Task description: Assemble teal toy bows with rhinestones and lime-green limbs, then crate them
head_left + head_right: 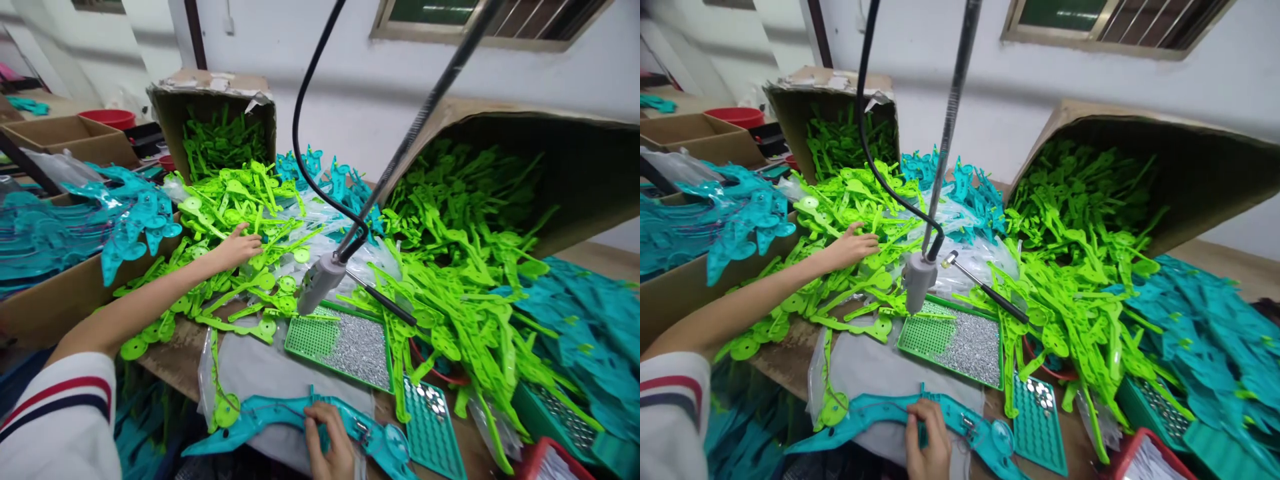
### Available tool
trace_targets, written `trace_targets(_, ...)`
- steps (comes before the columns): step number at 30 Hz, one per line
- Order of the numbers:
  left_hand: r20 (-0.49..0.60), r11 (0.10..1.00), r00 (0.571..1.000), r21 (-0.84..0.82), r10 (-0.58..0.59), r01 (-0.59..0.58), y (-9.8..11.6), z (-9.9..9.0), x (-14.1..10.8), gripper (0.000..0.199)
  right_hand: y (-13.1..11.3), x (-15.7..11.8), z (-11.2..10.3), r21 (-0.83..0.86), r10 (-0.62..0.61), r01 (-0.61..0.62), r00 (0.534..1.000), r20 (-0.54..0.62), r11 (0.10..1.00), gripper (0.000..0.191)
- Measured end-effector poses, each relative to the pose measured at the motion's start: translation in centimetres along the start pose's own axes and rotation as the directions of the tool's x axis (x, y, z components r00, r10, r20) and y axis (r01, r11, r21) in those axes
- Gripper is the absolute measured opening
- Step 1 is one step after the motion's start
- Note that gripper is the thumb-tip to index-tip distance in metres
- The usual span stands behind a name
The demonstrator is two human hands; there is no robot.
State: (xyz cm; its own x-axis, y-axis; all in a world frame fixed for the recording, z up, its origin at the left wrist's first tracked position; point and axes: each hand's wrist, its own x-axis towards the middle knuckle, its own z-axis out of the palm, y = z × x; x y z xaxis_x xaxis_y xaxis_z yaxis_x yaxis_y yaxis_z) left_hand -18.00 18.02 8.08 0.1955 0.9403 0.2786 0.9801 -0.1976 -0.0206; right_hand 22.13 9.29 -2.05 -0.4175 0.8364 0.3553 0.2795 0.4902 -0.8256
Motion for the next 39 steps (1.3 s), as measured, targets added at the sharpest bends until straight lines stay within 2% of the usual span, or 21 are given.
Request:
trace_targets(2,-0.141,0.989,0.987,-0.138,-0.082,0.063,0.1,-0.3,-1.0,0.036,-0.1,0.4,0.3,-0.027,-0.059,0.06,0.997,0.058,0.998,0.013)
trace_targets(3,-0.249,0.966,0.953,-0.231,-0.17,0.112,0.0,-0.6,-1.1,0.031,-0.3,0.6,0.4,-0.032,-0.077,0.08,0.994,0.077,0.996,0.012)
trace_targets(4,-0.37,0.925,0.881,-0.344,-0.295,0.165,-0.1,-0.8,-1.1,0.024,-0.5,0.9,0.5,-0.031,-0.089,0.092,0.992,0.085,0.995,0.012)
trace_targets(5,-0.478,0.859,0.76,-0.47,-0.441,0.203,-0.2,-1.1,-0.8,0.019,-0.8,1.2,0.7,-0.024,-0.097,0.099,0.991,0.087,0.995,0.012)
trace_targets(6,-0.547,0.775,0.602,-0.596,-0.582,0.208,-0.5,-1.5,-0.4,0.02,-1.2,1.5,0.9,-0.011,-0.105,0.107,0.99,0.089,0.994,0.012)
trace_targets(7,-0.569,0.687,0.438,-0.705,-0.697,0.177,-0.8,-1.9,0.0,0.024,-1.5,1.8,1.1,0.001,-0.114,0.114,0.989,0.091,0.993,0.012)
trace_targets(8,-0.554,0.61,0.31,-0.783,-0.772,0.122,-1.1,-2.2,0.5,0.029,-1.9,2.0,1.3,0.012,-0.123,0.122,0.988,0.096,0.992,0.012)
trace_targets(9,-0.526,0.552,0.231,-0.831,-0.819,0.065,-1.4,-2.5,0.8,0.033,-2.1,2.2,1.4,0.021,-0.132,0.131,0.986,0.104,0.991,0.012)
trace_targets(11,-0.481,0.489,0.184,-0.872,-0.857,-0.001,-1.7,-2.9,1.0,0.037,-2.5,2.4,1.7,0.035,-0.154,0.151,0.981,0.117,0.988,0.013)
trace_targets(19,-0.415,0.418,0.185,-0.908,-0.891,-0.026,-0.6,-3.2,-0.1,0.044,-2.9,1.7,1.3,0.056,-0.154,0.147,0.978,0.144,0.988,0.012)
trace_targets(22,-0.522,0.541,0.18,-0.838,-0.834,0.071,1.0,-3.8,-0.8,0.036,-4.8,2.6,1.5,0.127,-0.089,0.073,0.987,0.133,0.989,0.01)
trace_targets(23,-0.598,0.63,0.221,-0.767,-0.77,0.12,1.9,-3.9,-1.4,0.031,-5.8,3.1,1.7,0.173,-0.041,0.019,0.991,0.125,0.985,0.01)
trace_targets(24,-0.676,0.738,0.31,-0.655,-0.669,0.162,3.1,-3.9,-2.3,0.025,-6.8,3.8,1.9,0.237,0.012,-0.039,0.993,0.117,0.971,0.013)
trace_targets(25,-0.732,0.85,0.445,-0.501,-0.515,0.16,4.5,-3.7,-3.4,0.02,-7.8,4.5,2.1,0.315,0.066,-0.098,0.992,0.109,0.944,0.019)
trace_targets(26,-0.739,0.936,0.587,-0.339,-0.33,0.099,6.0,-3.5,-4.8,0.017,-8.6,5.1,2.3,0.406,0.107,-0.146,0.987,0.117,0.902,0.029)
trace_targets(27,-0.707,0.985,0.699,-0.171,-0.107,-0.022,7.7,-3.1,-6.3,0.016,-9.2,5.5,2.5,0.484,0.118,-0.166,0.985,0.129,0.859,0.039)
trace_targets(28,-0.649,0.986,0.754,-0.031,0.105,-0.163,9.6,-2.7,-7.9,0.017,-9.6,5.7,2.7,0.522,0.132,-0.198,0.978,0.161,0.829,0.045)
trace_targets(30,-0.565,0.918,0.732,0.134,0.381,-0.374,13.2,-1.7,-11.3,0.022,-9.6,5.4,2.9,0.494,0.172,-0.289,0.948,0.268,0.82,0.05)
trace_targets(33,-0.499,0.968,0.834,0.042,0.236,-0.248,17.7,-0.5,-15.8,0.026,-8.8,3.4,3.3,0.297,0.265,-0.421,0.855,0.447,0.857,0.038)
trace_targets(35,-0.459,0.984,0.877,-0.035,0.141,-0.176,19.5,0.0,-18.1,0.028,-8.2,1.9,3.7,0.21,0.277,-0.44,0.803,0.527,0.873,0.035)
trace_targets(39,-0.435,0.992,0.9,-0.095,0.032,-0.081,19.6,0.4,-20.5,0.034,-7.5,0.7,4.5,0.176,0.271,-0.464,0.741,0.614,0.868,0.04)
